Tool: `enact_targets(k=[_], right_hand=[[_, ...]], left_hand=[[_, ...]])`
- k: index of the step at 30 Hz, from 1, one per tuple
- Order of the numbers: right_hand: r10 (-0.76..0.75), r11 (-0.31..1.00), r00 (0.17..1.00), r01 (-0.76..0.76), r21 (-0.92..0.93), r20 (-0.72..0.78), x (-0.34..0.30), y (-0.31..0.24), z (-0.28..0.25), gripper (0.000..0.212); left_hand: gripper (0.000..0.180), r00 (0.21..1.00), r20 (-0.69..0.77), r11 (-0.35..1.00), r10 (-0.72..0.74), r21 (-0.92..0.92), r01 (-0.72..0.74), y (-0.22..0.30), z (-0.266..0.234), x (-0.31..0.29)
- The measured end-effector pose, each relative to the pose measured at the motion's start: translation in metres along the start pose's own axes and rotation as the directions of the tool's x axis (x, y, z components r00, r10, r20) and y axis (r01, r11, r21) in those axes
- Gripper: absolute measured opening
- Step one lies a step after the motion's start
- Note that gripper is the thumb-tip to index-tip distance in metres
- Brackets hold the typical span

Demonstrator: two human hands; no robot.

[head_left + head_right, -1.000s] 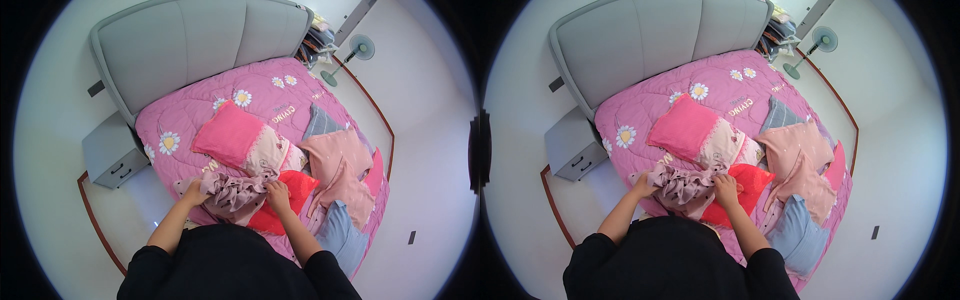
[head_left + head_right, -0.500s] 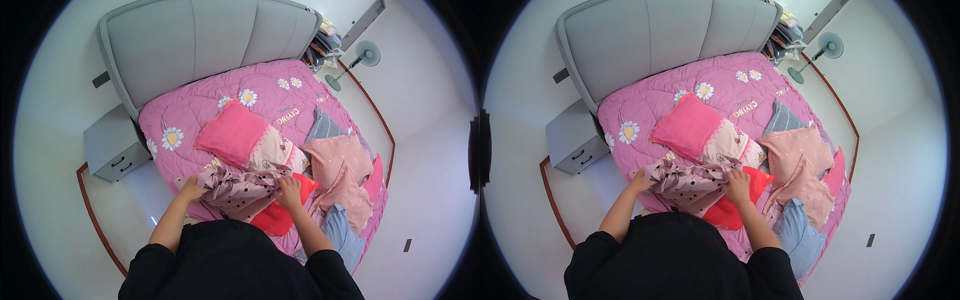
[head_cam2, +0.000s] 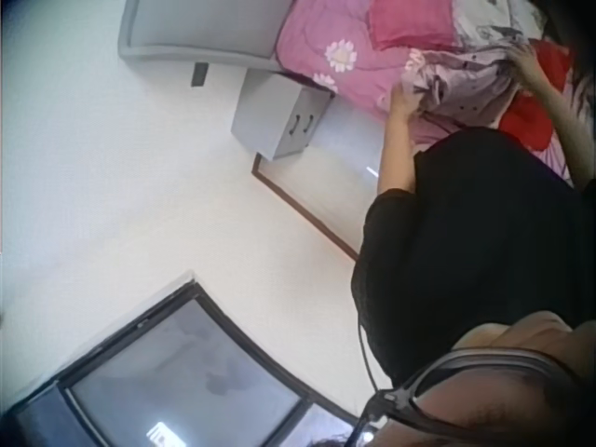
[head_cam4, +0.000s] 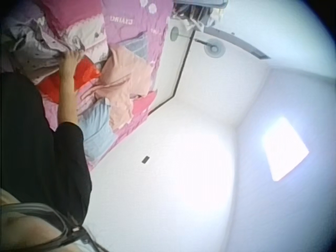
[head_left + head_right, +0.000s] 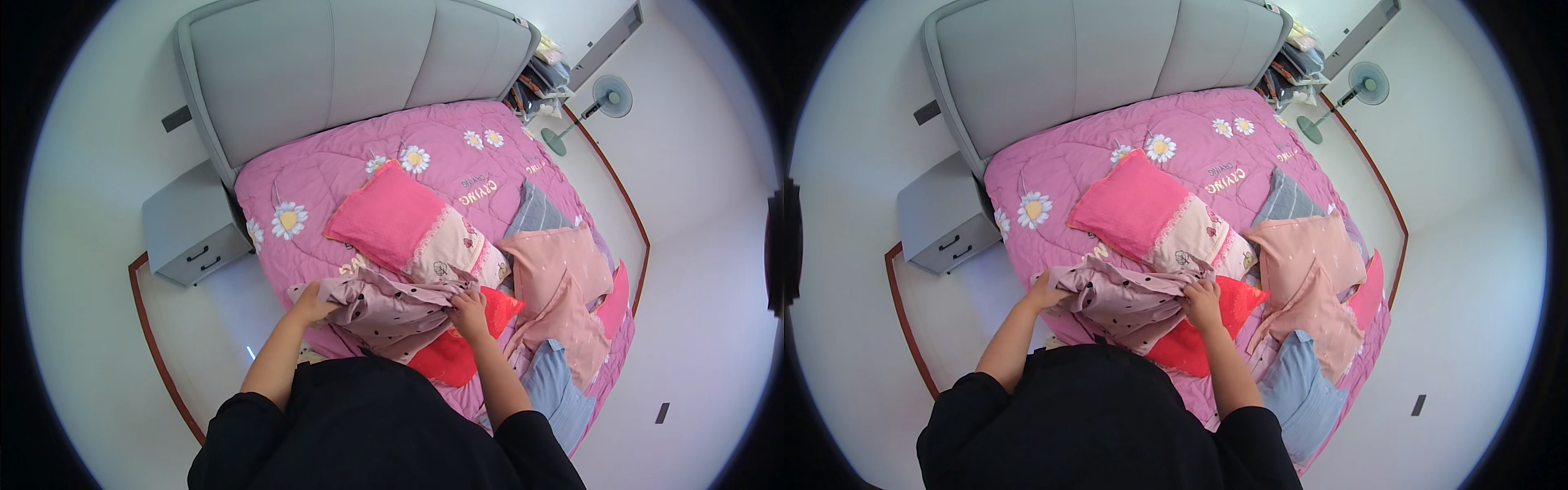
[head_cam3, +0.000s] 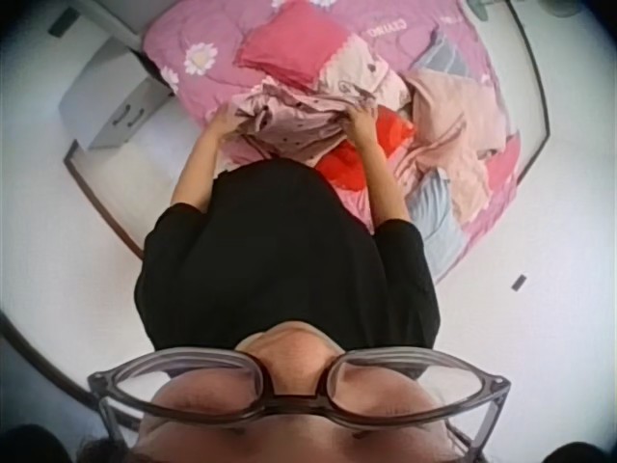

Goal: The person puts a red pillow inside a pink polka-dot pillowcase by hand, smoothing the fabric over the pillow until it is fully covered.

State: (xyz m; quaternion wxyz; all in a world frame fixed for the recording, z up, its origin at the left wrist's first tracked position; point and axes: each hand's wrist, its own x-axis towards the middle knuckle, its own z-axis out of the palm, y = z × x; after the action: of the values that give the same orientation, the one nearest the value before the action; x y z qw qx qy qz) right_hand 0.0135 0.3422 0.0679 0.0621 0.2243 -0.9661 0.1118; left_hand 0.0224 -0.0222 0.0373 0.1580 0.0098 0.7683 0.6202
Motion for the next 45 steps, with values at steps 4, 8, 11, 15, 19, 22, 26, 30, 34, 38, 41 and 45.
enact_targets(k=[4, 8, 11, 15, 19, 22, 26, 30, 34, 38, 41, 45], right_hand=[[0.039, 0.997, 0.989, -0.029, 0.076, -0.14, 0.036, -0.083, -0.017, 0.032], [-0.084, 0.986, 0.993, 0.095, 0.138, -0.085, 0.046, -0.095, 0.012, 0.034], [-0.198, 0.97, 0.979, 0.202, 0.132, -0.049, 0.042, -0.077, 0.013, 0.023], [-0.287, 0.944, 0.957, 0.289, 0.161, -0.032, 0.033, -0.045, 0.012, 0.019], [-0.272, 0.95, 0.96, 0.258, 0.176, 0.065, 0.036, -0.043, -0.002, 0.019], [-0.186, 0.978, 0.972, 0.17, 0.118, 0.142, 0.047, -0.075, -0.028, 0.033], [-0.109, 0.985, 0.994, 0.106, 0.134, 0.015, 0.06, -0.12, -0.014, 0.06], [0.0, 0.981, 0.969, -0.048, 0.188, 0.248, 0.053, -0.092, 0.025, 0.052], [-0.047, 0.992, 0.976, 0.02, 0.126, 0.215, 0.043, -0.082, 0.023, 0.047], [-0.129, 0.992, 0.984, 0.129, 0.001, 0.122, 0.048, -0.097, 0.017, 0.055], [-0.221, 0.942, 0.967, 0.177, 0.285, 0.128, 0.069, -0.13, -0.006, 0.057], [-0.201, 0.846, 0.875, -0.071, 0.528, 0.44, 0.076, -0.118, 0.009, 0.053]], left_hand=[[0.046, 0.989, 0.043, 0.988, 0.139, 0.06, -0.142, 0.003, 0.006, 0.001], [0.051, 0.994, 0.062, 0.985, 0.091, 0.144, -0.099, -0.009, 0.011, 0.009], [0.045, 0.98, 0.068, 0.961, 0.188, 0.194, -0.198, -0.004, 0.004, 0.007], [0.022, 0.99, 0.082, 0.978, -0.117, -0.164, 0.129, 0.001, 0.002, 0.0], [0.02, 0.975, 0.148, 0.961, -0.169, -0.193, 0.196, 0.025, 0.005, -0.004], [0.023, 0.993, 0.021, 0.991, -0.12, -0.05, 0.121, 0.043, 0.007, -0.015], [0.027, 0.945, 0.055, 0.945, 0.323, 0.027, -0.325, 0.029, 0.015, -0.002], [0.027, 0.953, 0.08, 0.935, 0.293, 0.184, -0.303, 0.01, 0.014, 0.006], [0.026, 0.932, 0.12, 0.925, 0.343, 0.132, -0.357, 0.012, 0.018, 0.004], [0.025, 0.878, 0.153, 0.861, 0.454, 0.18, -0.476, 0.02, 0.026, 0.008], [0.022, 0.871, 0.127, 0.842, 0.475, 0.223, -0.492, 0.031, 0.035, 0.004], [0.021, 0.844, 0.129, 0.779, 0.521, 0.333, -0.531, 0.027, 0.043, 0.01]])
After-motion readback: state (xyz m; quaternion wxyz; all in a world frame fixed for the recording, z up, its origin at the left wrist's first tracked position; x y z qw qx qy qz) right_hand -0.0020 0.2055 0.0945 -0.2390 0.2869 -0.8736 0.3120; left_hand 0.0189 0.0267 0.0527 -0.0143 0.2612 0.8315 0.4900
